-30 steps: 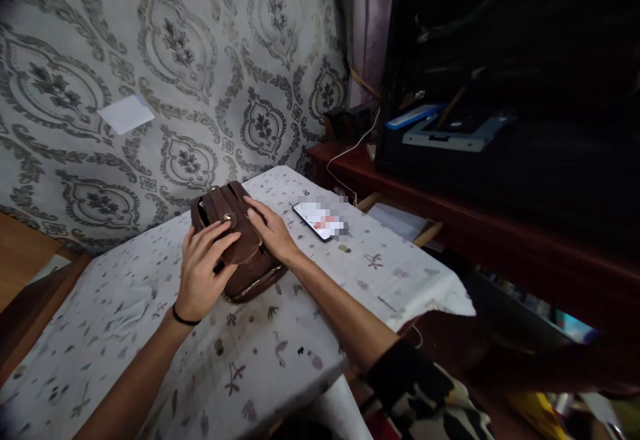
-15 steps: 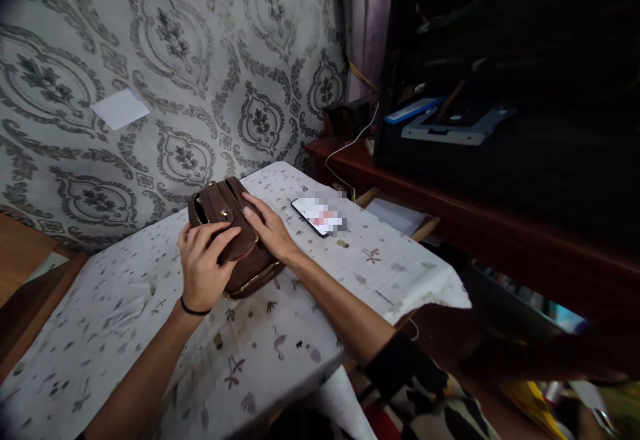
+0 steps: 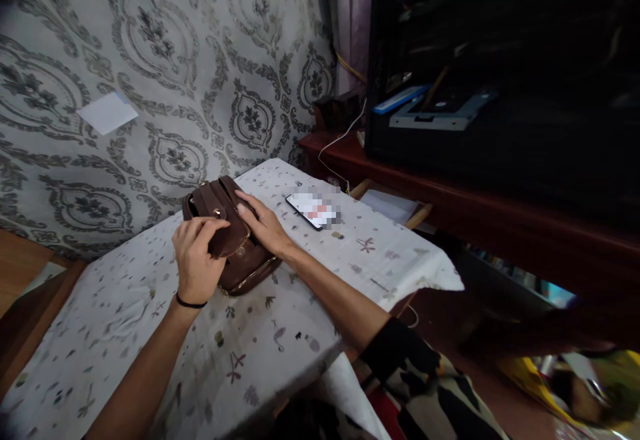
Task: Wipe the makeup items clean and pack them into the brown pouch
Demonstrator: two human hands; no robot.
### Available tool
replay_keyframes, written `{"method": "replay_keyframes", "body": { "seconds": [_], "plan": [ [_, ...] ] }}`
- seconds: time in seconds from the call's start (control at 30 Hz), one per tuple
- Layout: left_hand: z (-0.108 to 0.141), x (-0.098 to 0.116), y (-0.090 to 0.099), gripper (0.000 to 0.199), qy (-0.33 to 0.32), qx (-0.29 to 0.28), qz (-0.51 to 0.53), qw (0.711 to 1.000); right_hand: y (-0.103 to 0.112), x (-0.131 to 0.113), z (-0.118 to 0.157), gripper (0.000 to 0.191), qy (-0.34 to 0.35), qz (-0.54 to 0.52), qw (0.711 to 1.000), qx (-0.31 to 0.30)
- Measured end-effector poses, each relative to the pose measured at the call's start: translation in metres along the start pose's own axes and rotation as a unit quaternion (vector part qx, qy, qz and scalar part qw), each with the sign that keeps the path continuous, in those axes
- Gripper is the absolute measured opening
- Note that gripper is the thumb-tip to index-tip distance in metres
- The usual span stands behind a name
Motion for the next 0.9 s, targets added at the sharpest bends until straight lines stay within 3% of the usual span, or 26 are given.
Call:
{"method": "replay_keyframes", "body": {
  "seconds": [0.23,0.53,0.73,0.9],
  "plan": [
    [0.006,0.005,-0.001,0.028,-0.018,-0.010,-0.016,1.000,0.000,-0.001,-0.001,0.066,0.011,0.000,1.000,0.002],
    [0.012,0.016,0.001,0.031,-0.097,0.035,-0.051,0.993,0.000,-0.002,0.000,0.064,0.017,-0.010,1.000,0.005],
    [0.000,0.012,-0.002,0.022,-0.049,0.000,-0.030,0.998,0.000,0.001,-0.001,0.061,0.016,-0.003,1.000,0.002],
    [-0.004,0.011,-0.002,0.019,-0.032,0.003,-0.025,0.999,0.007,-0.002,0.012,0.062,0.015,0.004,1.000,-0.016]
  ]
}}
Point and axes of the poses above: each hand's wrist, its own z-axis away from the middle knuckle, its own y-axis out of the back of the hand, x = y × z, the point moved 8 cm from there along -z, towards the middle knuckle, and after that the axes turned 5 degrees about y, right-handed, at the moved point
